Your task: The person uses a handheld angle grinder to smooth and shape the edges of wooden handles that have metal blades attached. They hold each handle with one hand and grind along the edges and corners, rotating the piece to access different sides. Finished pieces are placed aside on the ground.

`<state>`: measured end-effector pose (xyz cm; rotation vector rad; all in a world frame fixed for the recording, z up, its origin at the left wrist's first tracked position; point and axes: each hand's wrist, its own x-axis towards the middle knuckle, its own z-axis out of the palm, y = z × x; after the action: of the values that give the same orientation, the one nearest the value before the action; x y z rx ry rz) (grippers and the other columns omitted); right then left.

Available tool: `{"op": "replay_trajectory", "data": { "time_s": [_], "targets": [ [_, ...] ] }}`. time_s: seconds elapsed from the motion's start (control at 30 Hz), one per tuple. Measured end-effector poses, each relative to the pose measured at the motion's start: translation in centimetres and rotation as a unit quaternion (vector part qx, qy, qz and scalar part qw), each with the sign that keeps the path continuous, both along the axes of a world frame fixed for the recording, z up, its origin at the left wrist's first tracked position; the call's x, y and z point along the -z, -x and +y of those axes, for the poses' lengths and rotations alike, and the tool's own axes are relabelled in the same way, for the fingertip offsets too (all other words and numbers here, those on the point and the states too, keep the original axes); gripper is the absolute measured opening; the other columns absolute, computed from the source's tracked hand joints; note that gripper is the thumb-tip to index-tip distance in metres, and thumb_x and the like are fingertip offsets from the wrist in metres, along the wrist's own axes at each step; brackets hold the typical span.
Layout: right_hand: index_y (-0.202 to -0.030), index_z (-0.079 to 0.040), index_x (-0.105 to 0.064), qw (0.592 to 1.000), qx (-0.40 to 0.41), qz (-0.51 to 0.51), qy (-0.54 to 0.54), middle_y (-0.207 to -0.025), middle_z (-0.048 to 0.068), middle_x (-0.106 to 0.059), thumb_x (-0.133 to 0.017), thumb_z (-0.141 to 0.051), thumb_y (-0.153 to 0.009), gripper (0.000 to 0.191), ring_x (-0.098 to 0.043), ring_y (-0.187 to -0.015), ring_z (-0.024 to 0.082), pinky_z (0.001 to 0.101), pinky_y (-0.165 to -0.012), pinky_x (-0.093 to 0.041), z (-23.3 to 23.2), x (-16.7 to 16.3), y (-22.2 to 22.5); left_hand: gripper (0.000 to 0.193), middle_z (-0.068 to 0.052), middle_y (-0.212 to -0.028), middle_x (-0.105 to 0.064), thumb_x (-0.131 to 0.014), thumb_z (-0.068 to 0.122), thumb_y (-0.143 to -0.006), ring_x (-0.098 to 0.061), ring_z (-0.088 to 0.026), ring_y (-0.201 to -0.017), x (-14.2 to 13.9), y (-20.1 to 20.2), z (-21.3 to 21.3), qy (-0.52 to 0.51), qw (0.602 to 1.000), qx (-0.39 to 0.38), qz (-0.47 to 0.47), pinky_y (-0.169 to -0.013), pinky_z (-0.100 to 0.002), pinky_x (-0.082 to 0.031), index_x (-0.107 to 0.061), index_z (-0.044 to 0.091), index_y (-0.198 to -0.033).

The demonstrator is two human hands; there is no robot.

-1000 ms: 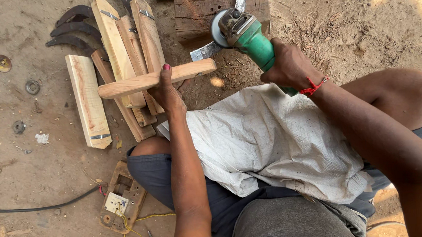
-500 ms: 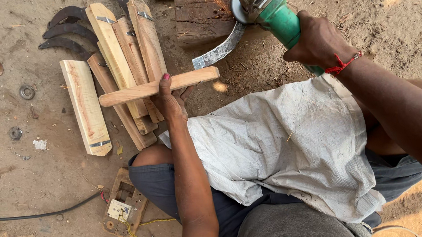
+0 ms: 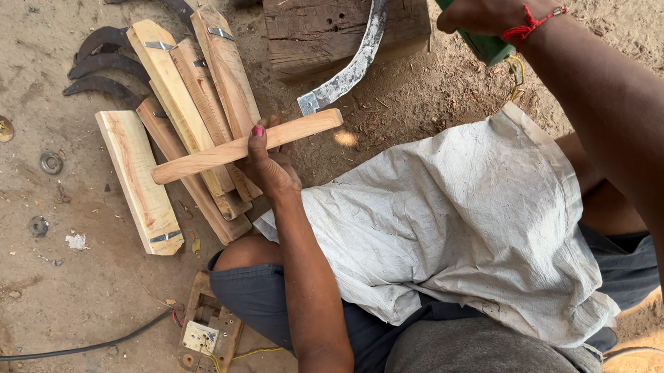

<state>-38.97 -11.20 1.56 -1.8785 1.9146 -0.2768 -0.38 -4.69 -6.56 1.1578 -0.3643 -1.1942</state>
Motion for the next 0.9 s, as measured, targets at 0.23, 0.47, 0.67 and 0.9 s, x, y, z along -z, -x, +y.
{"op": "replay_trajectory", "data": {
  "time_s": [0.23, 0.47, 0.67, 0.9],
  "targets": [
    [-0.133, 0.001, -0.053, 0.973, 0.072, -0.115, -0.185, -0.1, 0.027, -0.069, -0.082, -0.012, -0.07, 0.07, -0.075, -0.077, 0.035, 0.0454, -0.068, -0.067, 8.0, -2.0, -7.3, 0.107, -0.019, -0.131, -0.052, -0.088, 0.023, -0.073, -0.061, -0.03, -0.12, -0.9, 1.8, 0.0, 0.05, 0.993, -0.07, -0.078, -0.099, -0.053, -0.056, -0.015, 0.008, -0.15],
    [-0.135, -0.001, -0.051, 0.975, 0.023, -0.112, -0.191, -0.1, 0.027, -0.071, -0.084, -0.018, -0.069, 0.076, -0.076, -0.082, 0.038, 0.0447, -0.076, -0.066, 11.2, -2.7, -9.7, 0.104, -0.024, -0.14, -0.046, -0.091, 0.032, -0.075, -0.053, -0.031, -0.132, -2.1, -0.6, 0.2, 0.13, 0.978, -0.073, -0.143, -0.118, -0.044, -0.047, -0.024, -0.004, -0.146],
    [-0.128, 0.002, -0.057, 0.98, 0.053, -0.079, -0.173, -0.103, 0.028, -0.072, -0.086, -0.015, -0.066, 0.07, -0.075, -0.086, 0.038, 0.0461, -0.08, -0.065, 9.9, -2.5, -7.7, 0.099, -0.024, -0.139, -0.047, -0.09, 0.031, -0.074, -0.053, -0.031, -0.133, -2.3, -1.8, -0.5, 0.09, 0.984, -0.072, -0.137, -0.117, -0.043, -0.046, -0.028, -0.003, -0.143],
    [-0.13, 0.006, -0.056, 0.983, 0.06, -0.05, -0.166, -0.102, 0.031, -0.07, -0.085, -0.015, -0.07, 0.07, -0.075, -0.085, 0.04, 0.0481, -0.077, -0.066, 6.9, -1.1, -4.9, 0.103, -0.02, -0.136, -0.047, -0.088, 0.038, -0.066, -0.053, -0.031, -0.13, -2.1, -2.5, -0.8, 0.05, 0.989, -0.051, -0.131, -0.108, -0.046, -0.054, -0.03, -0.001, -0.141]
  ]
}}
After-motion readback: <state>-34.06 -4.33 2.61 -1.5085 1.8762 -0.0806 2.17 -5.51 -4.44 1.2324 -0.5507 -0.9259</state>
